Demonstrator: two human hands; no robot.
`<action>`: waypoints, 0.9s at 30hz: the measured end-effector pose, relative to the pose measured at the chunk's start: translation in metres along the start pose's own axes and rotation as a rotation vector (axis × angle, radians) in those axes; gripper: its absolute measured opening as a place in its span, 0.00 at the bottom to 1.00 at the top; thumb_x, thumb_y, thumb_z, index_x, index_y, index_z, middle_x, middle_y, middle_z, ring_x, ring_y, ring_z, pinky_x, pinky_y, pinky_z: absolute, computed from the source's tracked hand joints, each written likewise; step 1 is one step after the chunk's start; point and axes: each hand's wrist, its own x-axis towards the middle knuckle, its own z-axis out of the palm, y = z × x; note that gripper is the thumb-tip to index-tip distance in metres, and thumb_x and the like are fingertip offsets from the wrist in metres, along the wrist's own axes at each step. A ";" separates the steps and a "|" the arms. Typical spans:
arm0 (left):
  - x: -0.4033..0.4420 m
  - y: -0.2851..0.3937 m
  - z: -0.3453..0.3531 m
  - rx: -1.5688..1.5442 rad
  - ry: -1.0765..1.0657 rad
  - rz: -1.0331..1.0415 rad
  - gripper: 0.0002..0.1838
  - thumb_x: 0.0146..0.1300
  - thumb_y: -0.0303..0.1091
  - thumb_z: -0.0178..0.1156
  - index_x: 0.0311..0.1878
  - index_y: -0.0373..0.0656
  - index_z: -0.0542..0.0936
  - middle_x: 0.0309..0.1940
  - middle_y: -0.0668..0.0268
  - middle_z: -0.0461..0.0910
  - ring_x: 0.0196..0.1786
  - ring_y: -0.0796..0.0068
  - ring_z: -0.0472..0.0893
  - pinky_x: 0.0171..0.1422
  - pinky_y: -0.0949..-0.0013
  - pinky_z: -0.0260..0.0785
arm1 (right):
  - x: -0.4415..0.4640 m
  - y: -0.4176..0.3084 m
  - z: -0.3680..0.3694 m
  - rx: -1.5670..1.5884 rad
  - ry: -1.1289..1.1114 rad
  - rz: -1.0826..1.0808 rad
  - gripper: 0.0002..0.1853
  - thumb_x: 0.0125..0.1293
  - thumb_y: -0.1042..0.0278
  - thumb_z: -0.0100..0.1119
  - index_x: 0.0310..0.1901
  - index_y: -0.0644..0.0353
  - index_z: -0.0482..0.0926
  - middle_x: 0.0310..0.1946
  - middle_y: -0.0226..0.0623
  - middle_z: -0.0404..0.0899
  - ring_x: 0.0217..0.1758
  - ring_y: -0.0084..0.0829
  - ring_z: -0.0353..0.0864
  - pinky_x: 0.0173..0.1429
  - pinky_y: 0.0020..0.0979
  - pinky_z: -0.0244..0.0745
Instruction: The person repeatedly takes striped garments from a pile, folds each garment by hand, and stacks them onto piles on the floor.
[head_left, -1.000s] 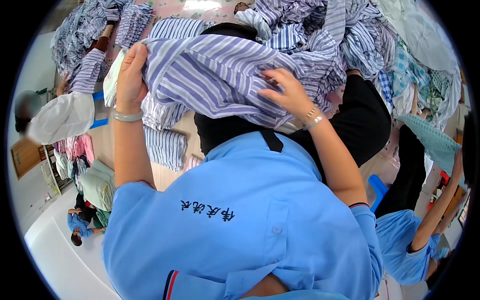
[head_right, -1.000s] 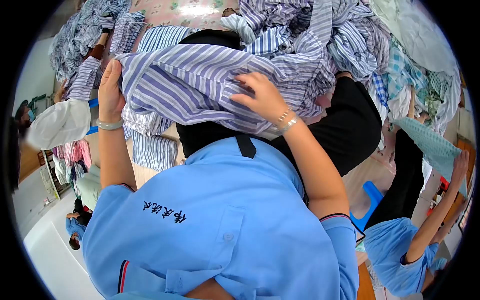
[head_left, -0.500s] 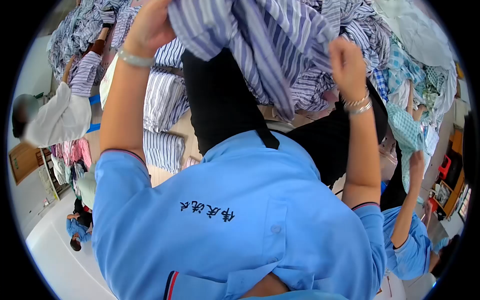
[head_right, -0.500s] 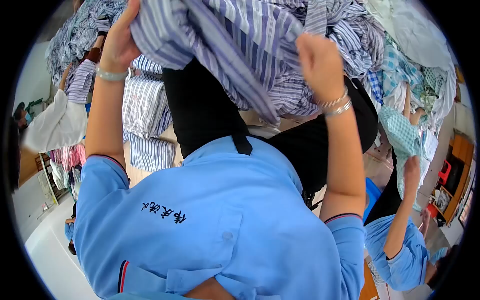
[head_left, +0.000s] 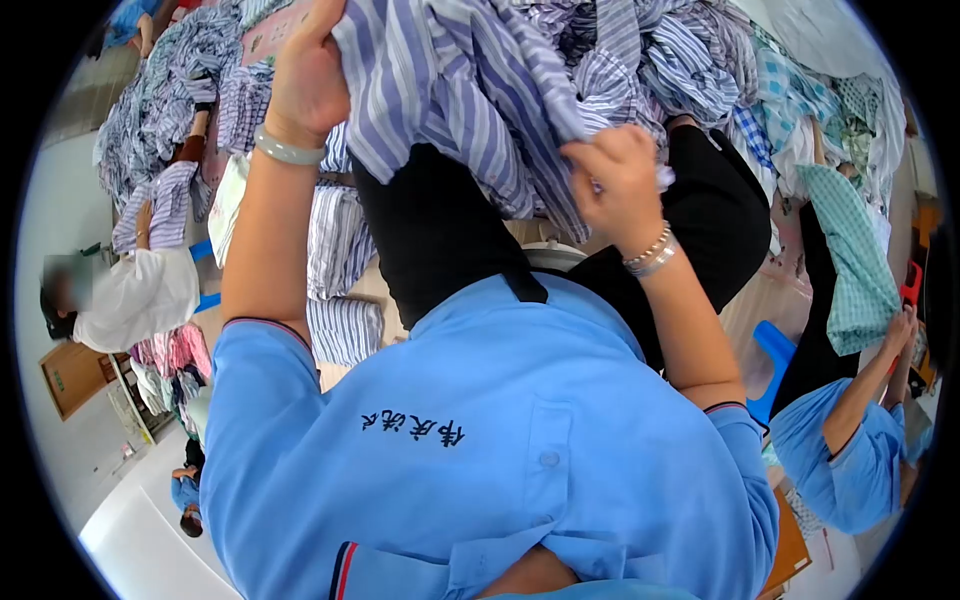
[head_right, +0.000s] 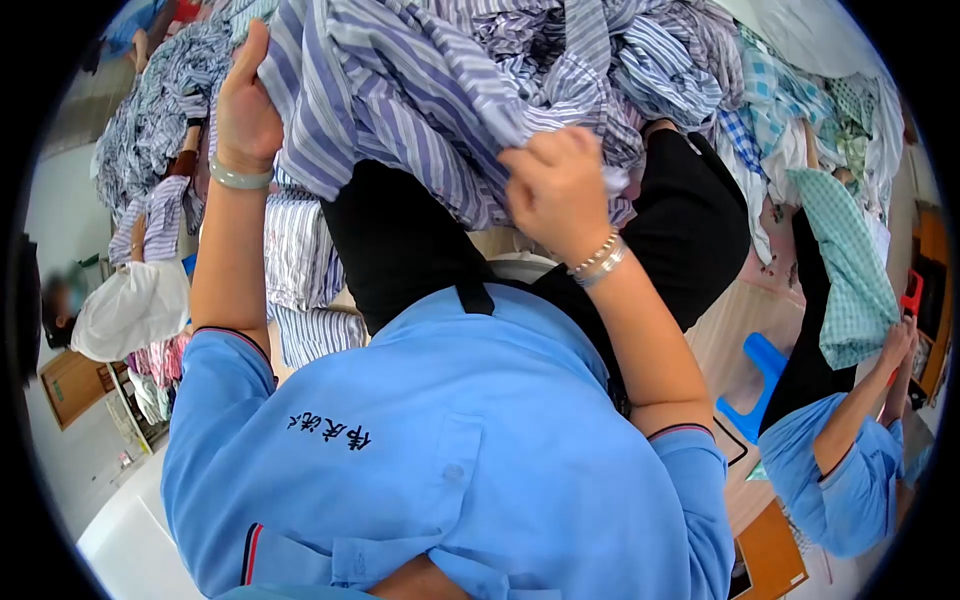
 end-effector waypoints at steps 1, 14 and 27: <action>0.001 -0.003 0.005 0.036 0.052 0.028 0.23 0.70 0.44 0.40 0.59 0.35 0.67 0.54 0.59 0.73 0.55 0.65 0.74 0.61 0.64 0.64 | -0.004 0.002 0.009 -0.004 -0.040 0.031 0.09 0.44 0.74 0.57 0.31 0.55 0.79 0.23 0.31 0.69 0.31 0.33 0.71 0.46 0.36 0.62; -0.015 -0.029 0.028 -0.240 -0.144 0.017 0.31 0.69 0.52 0.35 0.63 0.34 0.61 0.59 0.53 0.67 0.59 0.57 0.70 0.64 0.58 0.61 | 0.007 0.007 0.054 0.067 -0.078 0.173 0.15 0.53 0.65 0.56 0.43 0.57 0.79 0.29 0.35 0.74 0.36 0.35 0.75 0.46 0.37 0.64; -0.024 -0.015 0.009 -0.377 -0.448 -0.072 0.40 0.66 0.60 0.34 0.66 0.30 0.52 0.64 0.42 0.57 0.64 0.42 0.61 0.67 0.43 0.51 | -0.007 -0.011 0.015 0.187 -0.259 -0.029 0.10 0.49 0.65 0.61 0.35 0.54 0.80 0.28 0.33 0.70 0.37 0.33 0.72 0.57 0.44 0.59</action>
